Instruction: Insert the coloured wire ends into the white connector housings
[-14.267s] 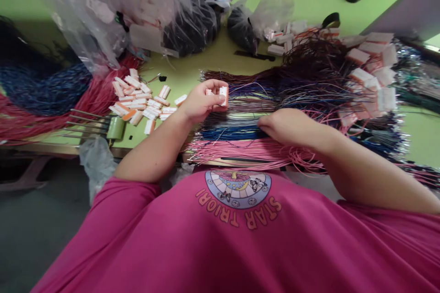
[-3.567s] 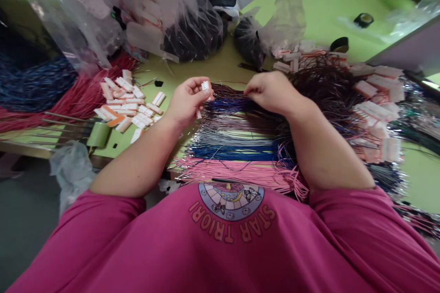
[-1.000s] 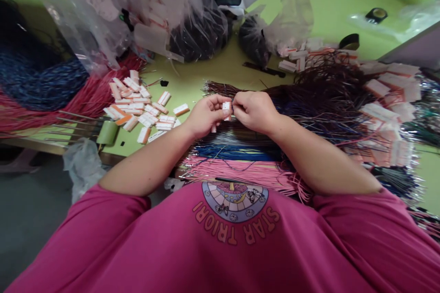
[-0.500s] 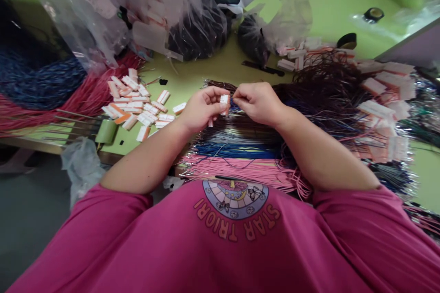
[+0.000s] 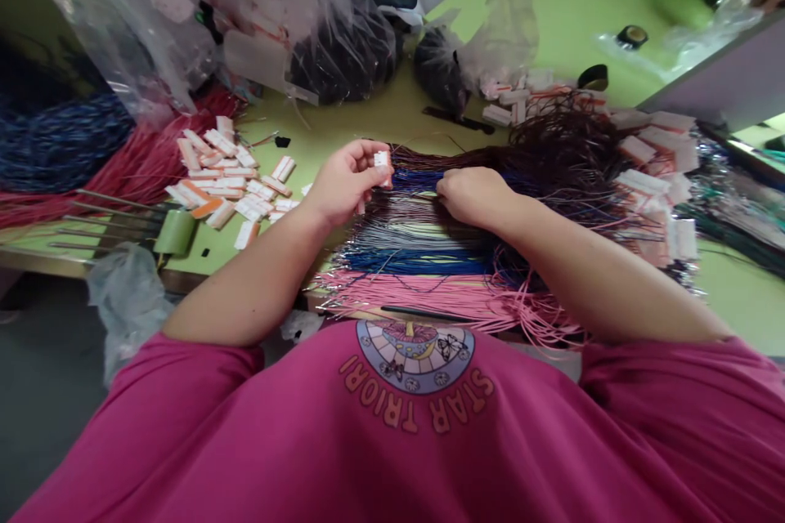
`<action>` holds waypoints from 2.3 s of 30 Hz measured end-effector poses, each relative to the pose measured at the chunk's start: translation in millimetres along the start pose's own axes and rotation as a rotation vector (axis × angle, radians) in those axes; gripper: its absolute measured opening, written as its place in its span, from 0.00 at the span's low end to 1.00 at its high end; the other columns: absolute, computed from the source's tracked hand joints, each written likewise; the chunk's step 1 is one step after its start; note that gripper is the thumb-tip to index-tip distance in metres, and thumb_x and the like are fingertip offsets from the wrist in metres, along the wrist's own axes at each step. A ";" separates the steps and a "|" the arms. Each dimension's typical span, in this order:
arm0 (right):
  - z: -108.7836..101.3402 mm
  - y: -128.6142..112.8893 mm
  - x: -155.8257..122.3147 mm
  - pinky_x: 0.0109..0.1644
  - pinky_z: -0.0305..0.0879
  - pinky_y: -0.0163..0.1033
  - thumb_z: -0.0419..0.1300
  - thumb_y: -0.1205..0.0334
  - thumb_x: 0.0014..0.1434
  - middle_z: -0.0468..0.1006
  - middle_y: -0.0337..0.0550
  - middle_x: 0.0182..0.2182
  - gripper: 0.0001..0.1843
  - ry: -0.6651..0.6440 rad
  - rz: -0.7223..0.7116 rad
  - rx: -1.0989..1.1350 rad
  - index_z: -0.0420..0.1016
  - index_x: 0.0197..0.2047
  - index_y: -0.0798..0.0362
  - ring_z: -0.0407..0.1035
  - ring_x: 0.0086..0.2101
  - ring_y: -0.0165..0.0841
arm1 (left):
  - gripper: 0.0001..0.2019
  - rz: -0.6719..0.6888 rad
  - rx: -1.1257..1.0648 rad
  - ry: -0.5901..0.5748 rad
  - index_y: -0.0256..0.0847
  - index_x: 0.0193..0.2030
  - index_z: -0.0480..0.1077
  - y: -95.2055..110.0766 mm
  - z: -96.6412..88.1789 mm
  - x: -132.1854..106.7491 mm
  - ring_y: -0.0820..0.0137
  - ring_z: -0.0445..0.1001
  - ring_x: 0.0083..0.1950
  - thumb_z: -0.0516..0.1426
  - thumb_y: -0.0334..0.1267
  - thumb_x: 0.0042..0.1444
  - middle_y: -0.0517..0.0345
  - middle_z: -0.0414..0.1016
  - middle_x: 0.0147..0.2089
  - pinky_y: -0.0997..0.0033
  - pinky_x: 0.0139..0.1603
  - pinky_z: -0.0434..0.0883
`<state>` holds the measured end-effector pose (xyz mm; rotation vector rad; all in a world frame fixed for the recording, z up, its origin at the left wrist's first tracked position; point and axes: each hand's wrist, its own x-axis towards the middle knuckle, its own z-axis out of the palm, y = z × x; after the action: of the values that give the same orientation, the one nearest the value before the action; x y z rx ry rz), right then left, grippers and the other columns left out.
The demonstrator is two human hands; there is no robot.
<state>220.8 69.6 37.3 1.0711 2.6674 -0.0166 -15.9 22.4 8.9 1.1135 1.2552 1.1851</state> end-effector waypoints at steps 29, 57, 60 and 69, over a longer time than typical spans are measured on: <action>-28.6 52.0 -26.2 0.44 0.64 0.44 0.59 0.64 0.56 0.85 0.43 0.33 0.15 0.110 0.111 0.273 0.88 0.41 0.50 0.75 0.37 0.39 | 0.16 0.175 0.256 0.044 0.42 0.47 0.76 8.8 -2.7 -2.3 0.69 0.75 0.39 0.66 0.28 0.50 0.58 0.78 0.37 0.70 0.40 0.73; 4.8 -19.3 -10.3 0.44 0.63 0.38 0.56 0.62 0.64 0.86 0.43 0.36 0.16 0.500 0.033 0.762 0.87 0.42 0.54 0.75 0.37 0.34 | 0.23 -0.151 -0.215 -0.235 0.42 0.53 0.70 5.8 20.4 -16.6 0.79 0.67 0.22 0.70 0.37 0.52 0.63 0.75 0.34 0.79 0.15 0.58; 0.8 -24.3 -12.6 0.44 0.62 0.39 0.55 0.61 0.66 0.87 0.45 0.39 0.18 0.449 0.089 0.615 0.87 0.46 0.52 0.77 0.38 0.36 | 0.23 -0.143 -0.203 -0.241 0.43 0.54 0.70 2.4 19.8 -16.4 0.80 0.64 0.19 0.70 0.38 0.52 0.64 0.75 0.33 0.78 0.13 0.56; -2.2 -25.3 -9.5 0.40 0.58 0.39 0.55 0.62 0.65 0.86 0.44 0.35 0.17 0.354 0.090 0.647 0.87 0.41 0.54 0.73 0.34 0.34 | 0.20 -0.092 -0.035 -0.229 0.45 0.53 0.70 -3.2 17.4 -16.0 0.80 0.63 0.19 0.68 0.37 0.55 0.64 0.75 0.32 0.80 0.14 0.55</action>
<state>209.5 45.0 39.6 1.4916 3.0048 -0.7891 2.2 6.8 7.4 1.1199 1.0937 0.9771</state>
